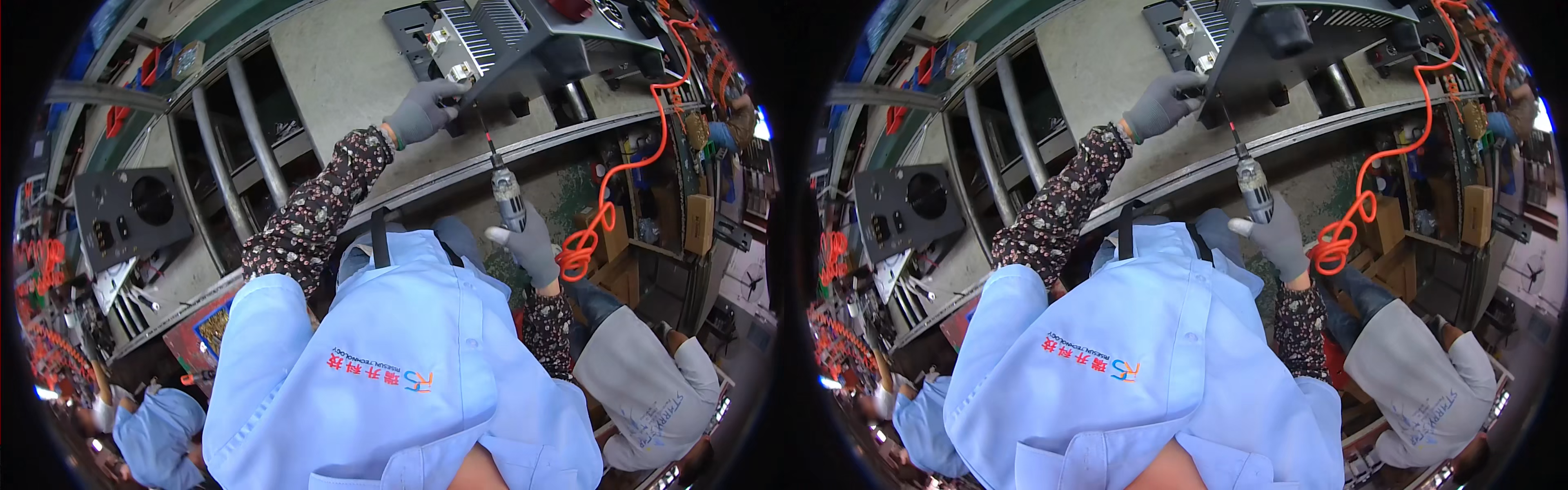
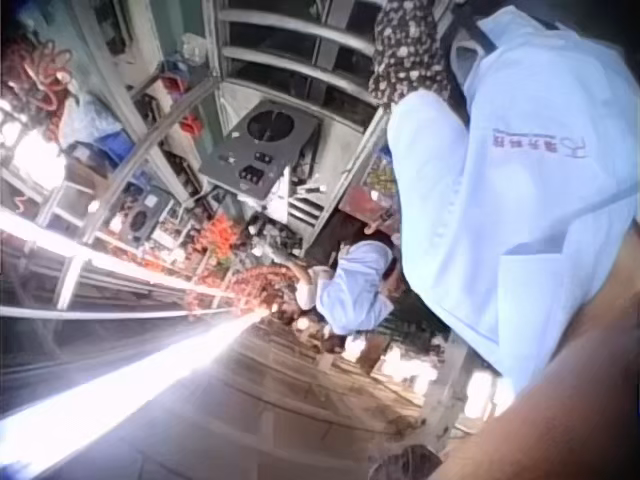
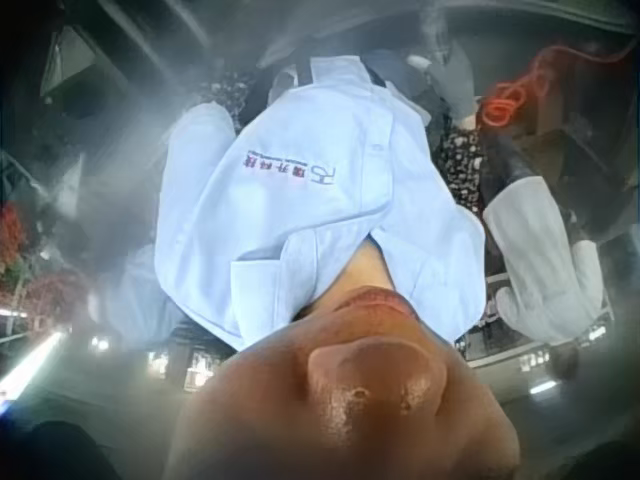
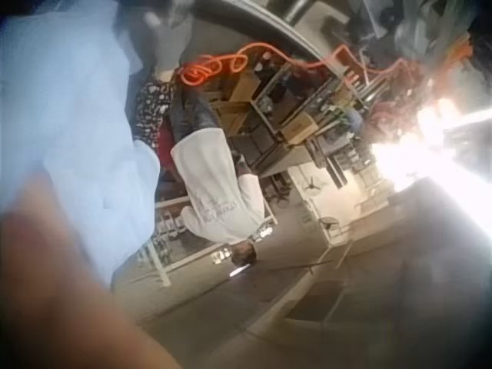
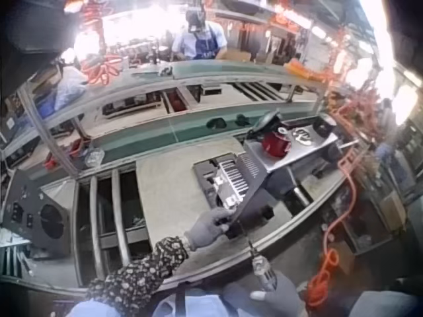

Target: The person assembles electronic components on a metal frame using a power drill. They handle screws, nuts, and wires from bins, and integrate a small white device from a cardboard box into the assembly.

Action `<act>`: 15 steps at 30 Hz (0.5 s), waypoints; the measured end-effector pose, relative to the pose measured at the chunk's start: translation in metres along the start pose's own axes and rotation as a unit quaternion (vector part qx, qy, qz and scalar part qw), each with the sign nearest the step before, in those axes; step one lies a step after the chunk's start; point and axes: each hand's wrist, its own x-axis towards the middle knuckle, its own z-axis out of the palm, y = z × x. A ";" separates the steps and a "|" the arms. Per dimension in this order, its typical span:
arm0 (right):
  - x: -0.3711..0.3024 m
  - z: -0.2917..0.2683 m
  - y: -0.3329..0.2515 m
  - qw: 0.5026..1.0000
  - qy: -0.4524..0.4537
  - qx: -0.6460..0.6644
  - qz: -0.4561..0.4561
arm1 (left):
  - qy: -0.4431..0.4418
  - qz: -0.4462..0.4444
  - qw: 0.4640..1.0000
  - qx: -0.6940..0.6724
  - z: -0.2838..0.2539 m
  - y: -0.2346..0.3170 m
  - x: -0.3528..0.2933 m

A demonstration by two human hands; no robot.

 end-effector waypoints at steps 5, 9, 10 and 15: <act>-0.021 -0.024 0.002 0.998 -0.047 -0.017 -0.035 | 0.354 -0.155 0.922 0.024 0.015 -0.015 -0.097; -0.002 0.003 0.022 0.979 -0.192 -0.026 -0.064 | 0.314 -0.354 0.873 -0.120 0.037 -0.024 -0.209; -0.009 0.012 0.021 0.974 -0.222 -0.010 -0.045 | 0.309 -0.339 0.885 -0.073 0.051 -0.022 -0.234; -0.033 0.016 0.019 0.934 -0.356 -0.024 0.008 | 0.433 -0.410 0.787 -0.156 0.112 0.022 -0.338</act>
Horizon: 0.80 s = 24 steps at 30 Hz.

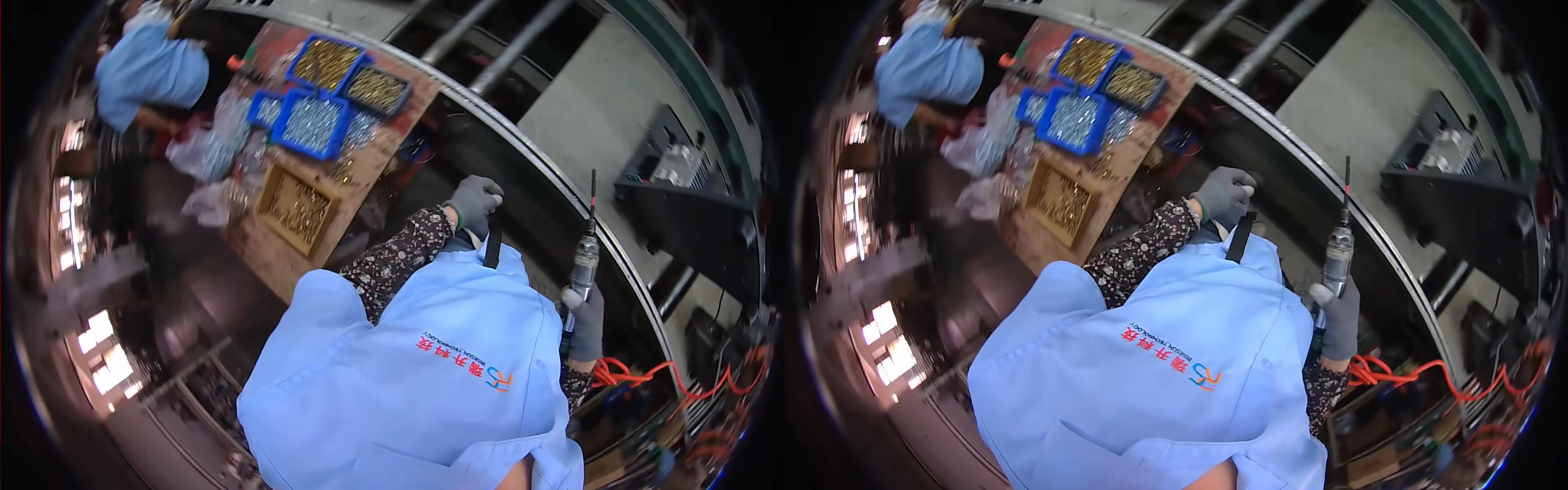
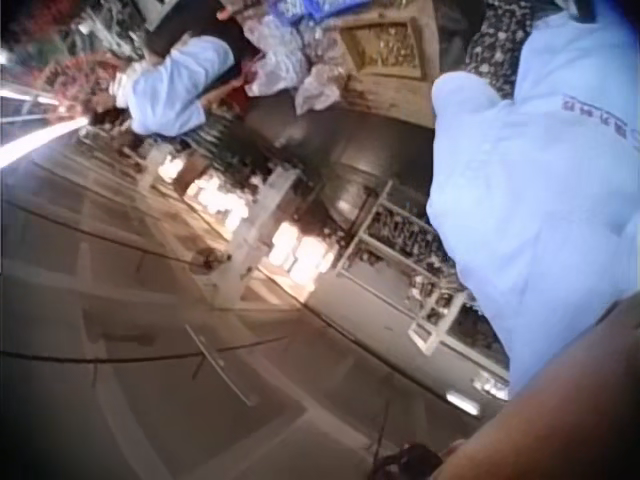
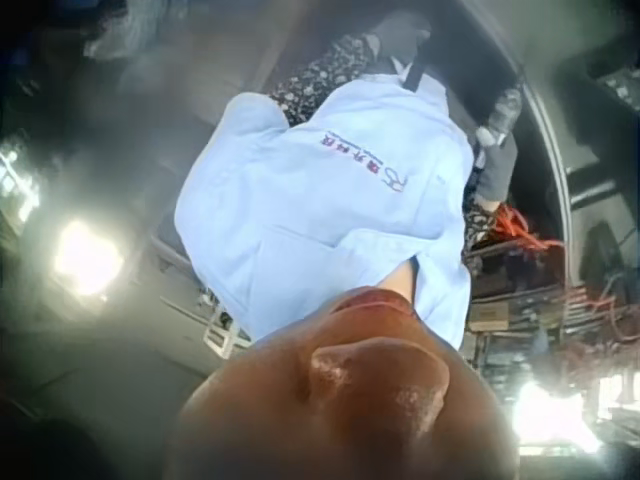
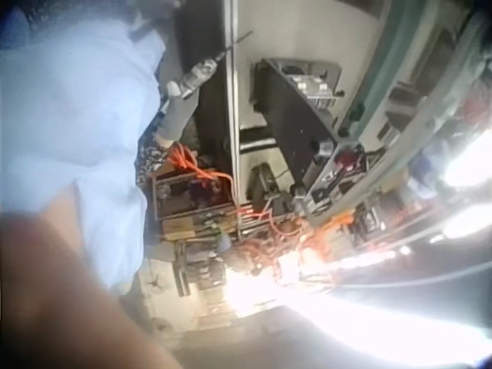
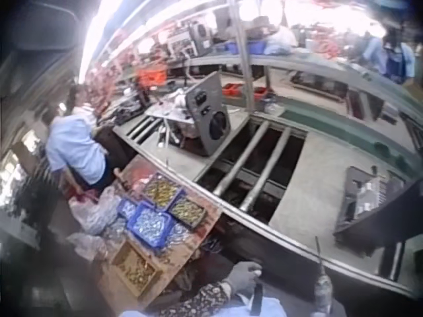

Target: The person assembles electronic components on a metal frame using a power drill. They handle screws, nuts, and wires from bins, and integrate a small white device from a cardboard box into the assembly.

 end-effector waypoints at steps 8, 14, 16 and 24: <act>0.004 0.014 -0.021 0.993 -0.077 -0.088 -0.019 | 0.430 -0.034 0.893 0.126 -0.100 -0.086 -0.042; 0.001 0.028 -0.018 0.986 -0.129 -0.107 0.002 | 0.546 -0.003 0.829 0.121 -0.167 -0.076 -0.048; 0.000 0.029 -0.019 0.983 -0.134 -0.122 -0.007 | 0.573 -0.005 0.809 0.133 -0.192 -0.049 -0.056; -0.018 0.040 -0.021 0.990 -0.100 -0.095 -0.017 | 0.447 -0.217 0.831 0.250 -0.287 -0.149 -0.112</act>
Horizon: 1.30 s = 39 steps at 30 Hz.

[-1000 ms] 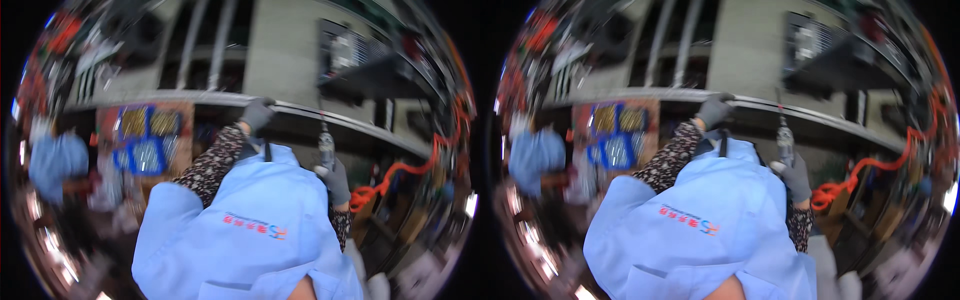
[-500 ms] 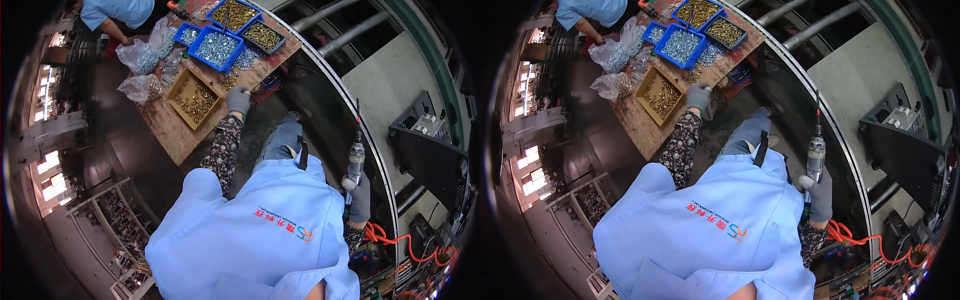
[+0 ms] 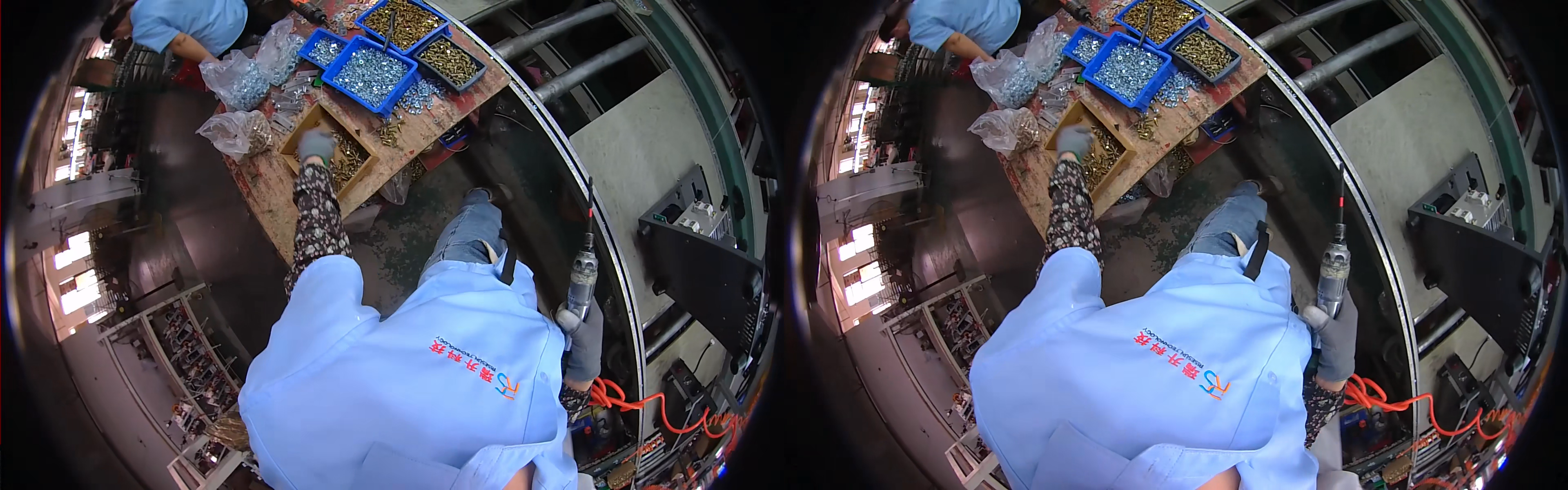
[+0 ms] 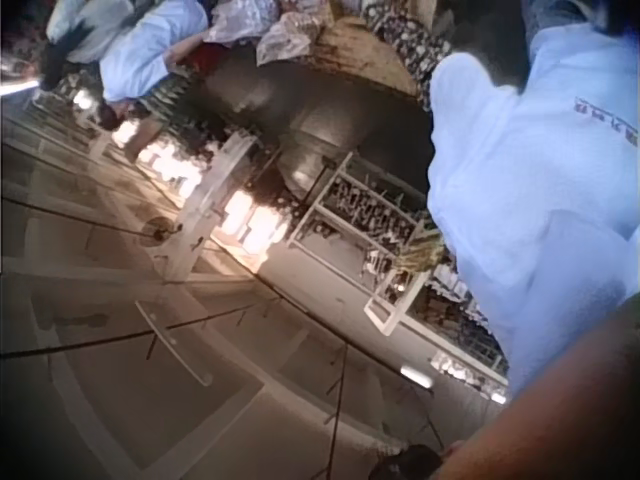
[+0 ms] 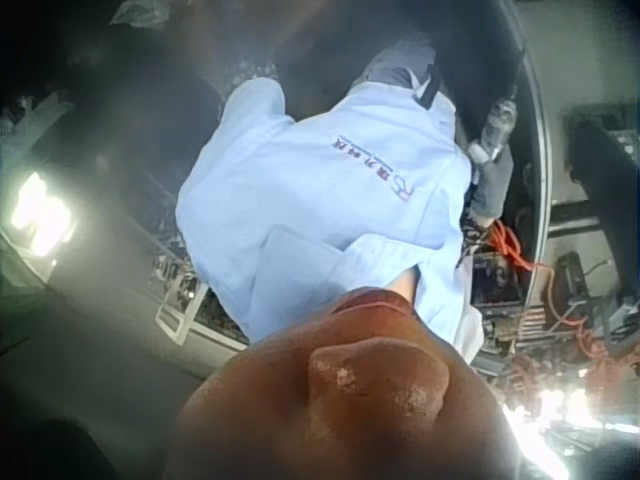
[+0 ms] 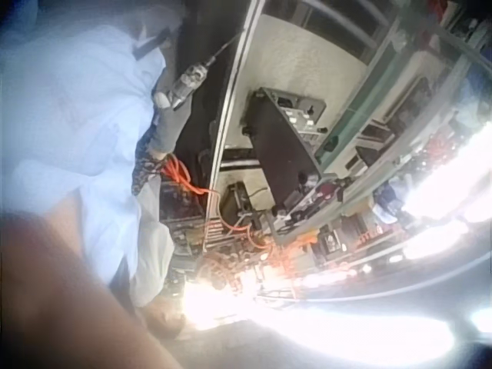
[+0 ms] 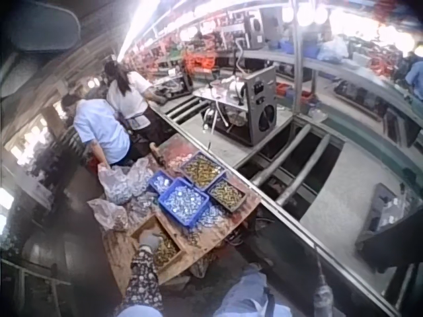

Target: The person assembles electronic components on a metal frame using a power drill. They handle screws, nuts, and wires from bins, and integrate a small white device from a cardboard box into the assembly.

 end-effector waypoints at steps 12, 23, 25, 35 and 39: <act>0.027 0.013 0.007 0.995 -0.087 -0.031 -0.022 | -0.014 0.168 0.983 -0.067 0.052 -0.015 -0.035; 0.017 0.010 0.032 0.997 -0.011 -0.017 -0.069 | 0.041 0.093 0.993 0.066 0.046 0.016 -0.040; 0.020 0.009 0.033 0.995 -0.013 -0.045 -0.086 | 0.076 0.101 0.990 0.054 0.051 -0.028 -0.001; 0.013 0.002 0.029 0.991 0.004 -0.082 -0.108 | 0.064 0.111 0.978 -0.165 -0.011 -0.019 0.009; 0.010 -0.003 0.035 0.991 0.018 -0.068 -0.110 | -0.063 0.246 0.876 -0.411 -0.038 0.095 -0.048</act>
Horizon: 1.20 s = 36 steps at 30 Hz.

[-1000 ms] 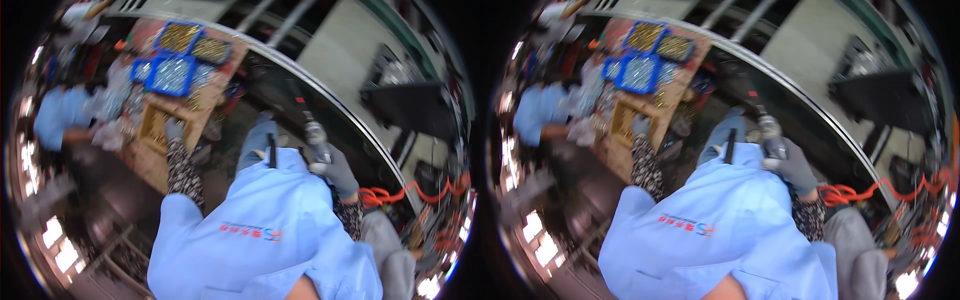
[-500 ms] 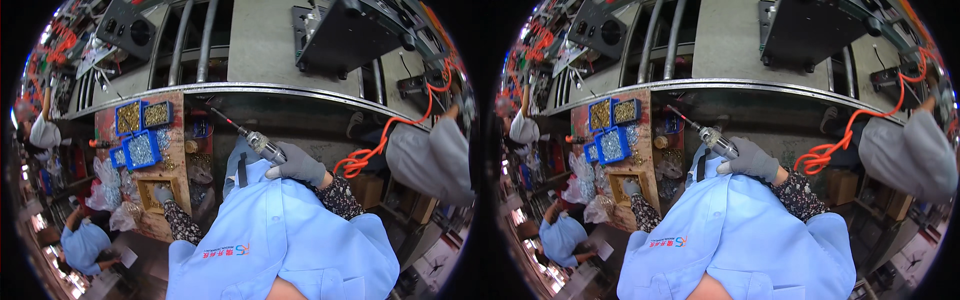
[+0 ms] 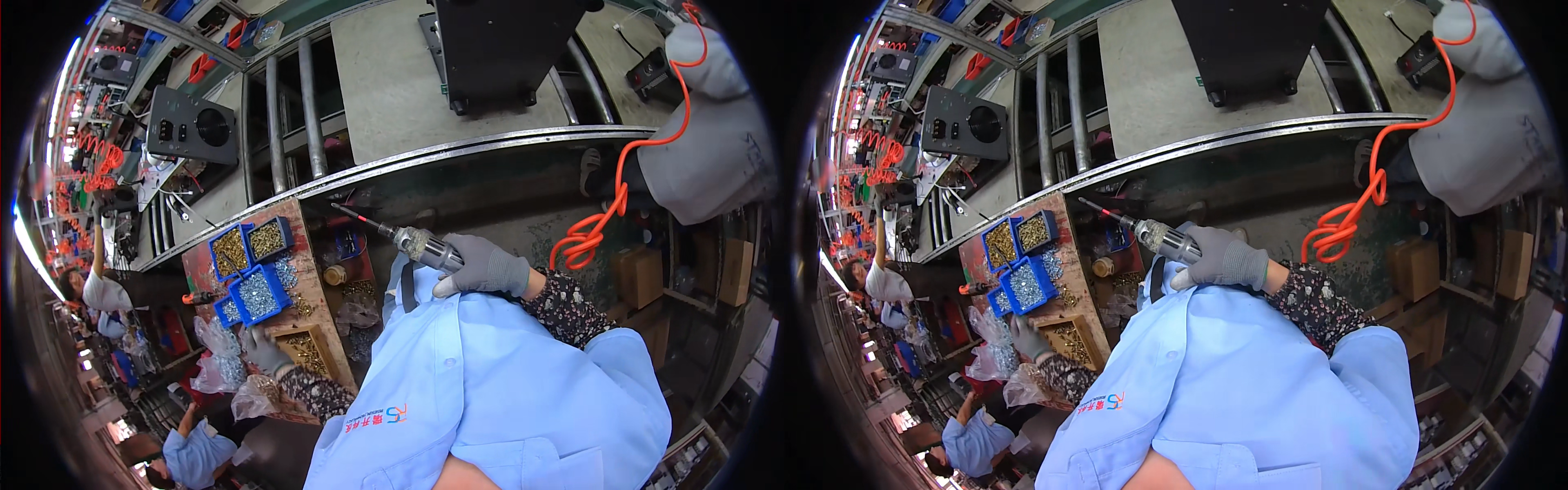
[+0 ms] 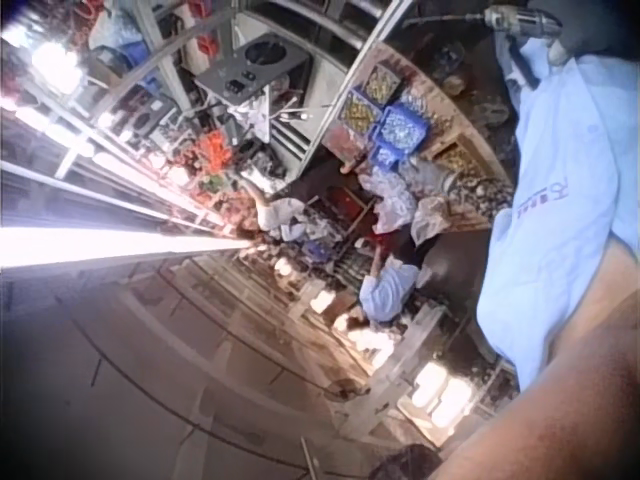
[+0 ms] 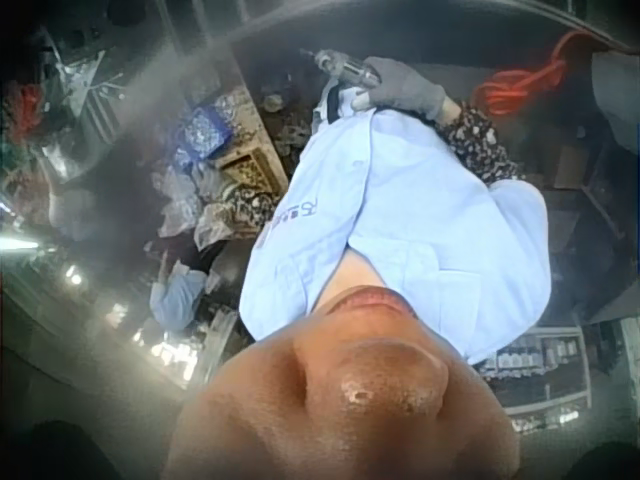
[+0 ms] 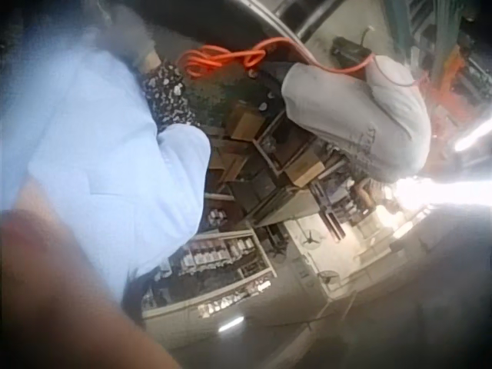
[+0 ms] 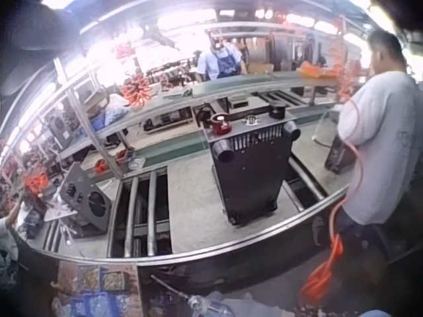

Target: The person assembles electronic components on a metal frame using a power drill. They handle screws, nuts, and wires from bins, and integrate a small white device from a cardboard box into the assembly.

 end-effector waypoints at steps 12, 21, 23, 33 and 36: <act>0.005 -0.005 -0.008 0.991 0.129 0.009 0.016 | -0.483 -0.032 0.848 -0.217 0.319 0.164 -0.012; 0.031 -0.002 -0.013 0.964 0.257 0.007 0.066 | -0.600 0.127 0.782 0.111 0.381 0.229 0.014; 0.039 -0.003 -0.010 0.968 0.247 0.034 0.042 | -0.645 0.124 0.745 0.111 0.387 0.237 0.029; 0.088 0.020 0.025 0.916 0.389 0.091 -0.035 | -0.795 0.051 0.595 0.103 0.450 0.249 0.051; 0.094 0.023 0.033 0.886 0.433 0.159 -0.042 | -0.772 0.020 0.634 0.050 0.471 0.233 0.018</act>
